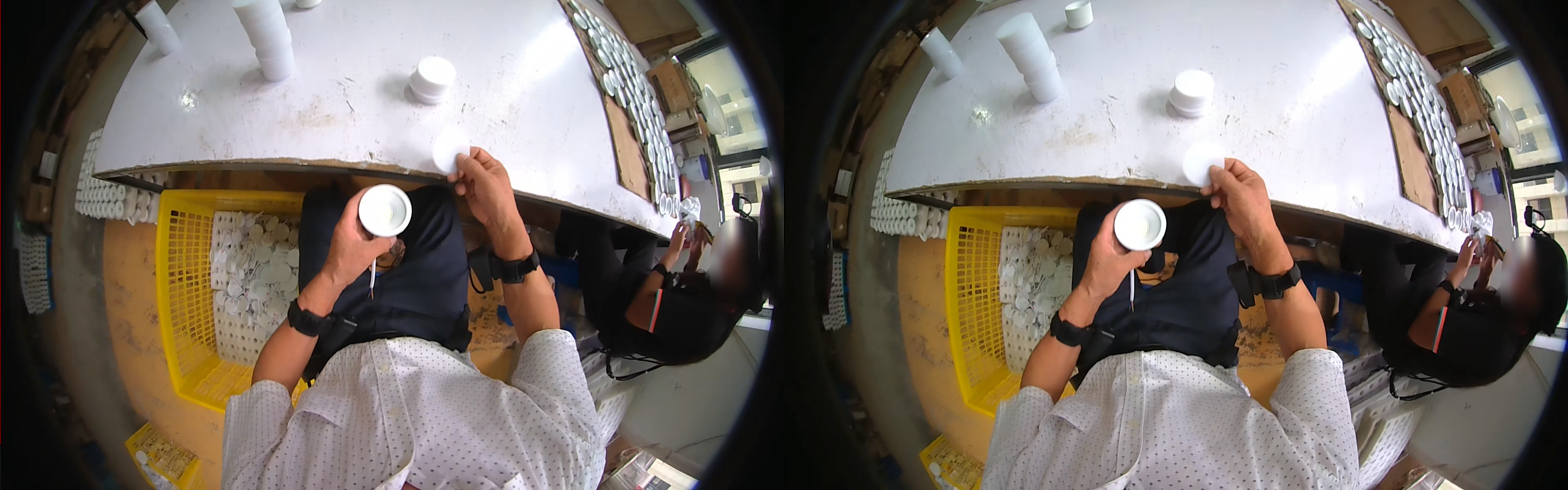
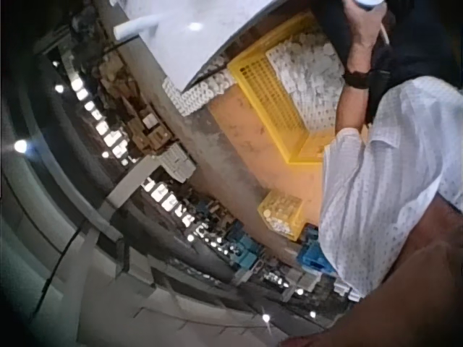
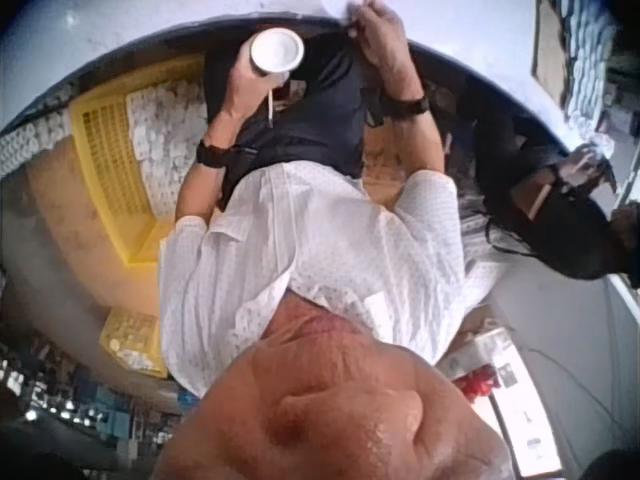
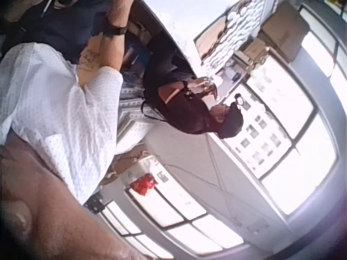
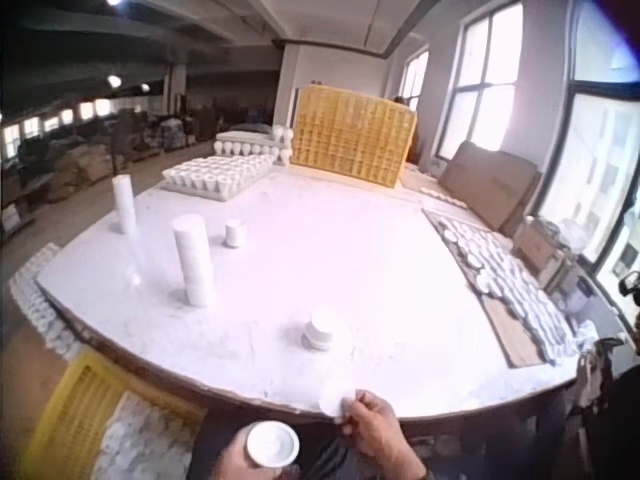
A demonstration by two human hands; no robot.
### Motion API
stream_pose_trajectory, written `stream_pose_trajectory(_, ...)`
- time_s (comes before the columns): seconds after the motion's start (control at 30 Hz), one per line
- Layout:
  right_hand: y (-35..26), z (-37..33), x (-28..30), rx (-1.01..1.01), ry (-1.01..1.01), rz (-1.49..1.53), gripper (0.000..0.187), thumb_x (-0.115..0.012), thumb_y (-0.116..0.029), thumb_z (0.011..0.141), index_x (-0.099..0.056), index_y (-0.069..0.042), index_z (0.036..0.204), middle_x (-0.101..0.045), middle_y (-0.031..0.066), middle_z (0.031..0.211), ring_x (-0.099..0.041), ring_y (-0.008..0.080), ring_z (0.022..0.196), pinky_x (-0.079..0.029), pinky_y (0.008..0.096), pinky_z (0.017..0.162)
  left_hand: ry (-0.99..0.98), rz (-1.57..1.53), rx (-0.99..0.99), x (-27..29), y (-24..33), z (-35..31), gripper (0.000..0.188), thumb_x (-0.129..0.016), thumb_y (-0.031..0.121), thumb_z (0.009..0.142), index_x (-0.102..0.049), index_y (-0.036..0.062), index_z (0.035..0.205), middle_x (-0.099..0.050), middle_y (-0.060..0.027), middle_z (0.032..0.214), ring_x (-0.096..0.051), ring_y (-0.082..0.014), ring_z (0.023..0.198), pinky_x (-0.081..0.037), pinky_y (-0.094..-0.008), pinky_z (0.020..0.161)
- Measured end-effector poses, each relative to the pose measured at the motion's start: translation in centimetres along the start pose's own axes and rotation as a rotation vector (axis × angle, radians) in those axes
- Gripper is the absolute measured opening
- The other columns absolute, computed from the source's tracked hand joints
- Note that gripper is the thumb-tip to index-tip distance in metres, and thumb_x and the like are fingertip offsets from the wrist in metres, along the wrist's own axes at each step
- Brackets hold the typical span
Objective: Manually assembling or packaging small white circular components by placing membranes/filters into housings.
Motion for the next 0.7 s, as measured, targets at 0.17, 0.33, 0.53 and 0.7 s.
stream_pose_trajectory(0.17, 4.0, -3.0, -0.7, -0.075, -0.107, -0.191, 0.014, -0.059, -0.018, 0.086, -0.06, -0.004, 0.087, -0.057, -0.0003, 0.068, -0.049, 0.0038, 0.055, -0.039, 0.0168, 0.049, -0.075, -0.108, -0.073, -1.4, 1.1, 1.1, 0.071, -0.066, -0.004, 0.069, -0.028, -0.0031, 0.129, -0.044, -0.0112, 0.119, -0.045, -0.0181, 0.112, -0.039, -0.0304, 0.095)
stream_pose_trajectory(0.33, 5.7, -4.1, -2.4, -0.088, -0.081, -0.197, 0.018, -0.062, -0.019, 0.084, -0.059, -0.002, 0.092, -0.057, -0.0009, 0.072, -0.049, 0.0032, 0.058, -0.04, 0.0163, 0.049, -0.055, 0.018, -0.069, -1.9, 0.3, 0.7, 0.066, -0.068, 0.012, 0.076, -0.031, -0.0028, 0.128, -0.045, -0.0122, 0.119, -0.045, -0.0181, 0.111, -0.039, -0.0302, 0.093)
stream_pose_trajectory(0.53, 5.9, -4.1, -3.2, -0.021, -0.04, -0.179, 0.024, -0.07, -0.014, 0.078, -0.054, -0.002, 0.091, -0.054, -0.0008, 0.07, -0.05, 0.0034, 0.058, -0.041, 0.0158, 0.047, 0.02, 0.203, -0.086, -1.6, 0.1, 0.2, 0.055, -0.062, 0.02, 0.083, -0.036, -0.0011, 0.126, -0.052, -0.0107, 0.106, -0.052, -0.0098, 0.078, -0.045, -0.0198, 0.061)
stream_pose_trajectory(0.7, 6.3, -4.1, -3.3, -0.051, -0.047, -0.149, 0.022, -0.07, -0.014, 0.077, -0.051, -0.005, 0.084, -0.053, -0.0003, 0.069, -0.049, 0.0034, 0.055, -0.04, 0.0157, 0.042, 0.048, 0.251, -0.112, -1.5, 0.3, 0.0, 0.05, -0.059, 0.019, 0.084, -0.037, 0.0005, 0.126, -0.054, -0.0091, 0.101, -0.049, -0.0063, 0.066, -0.041, -0.0181, 0.052)
Point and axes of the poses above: each hand's wrist, its own z-axis towards the middle knuckle, its own x-axis out of the back of the hand, y = z × x, the point moved 6 cm from there along z, towards the middle knuckle
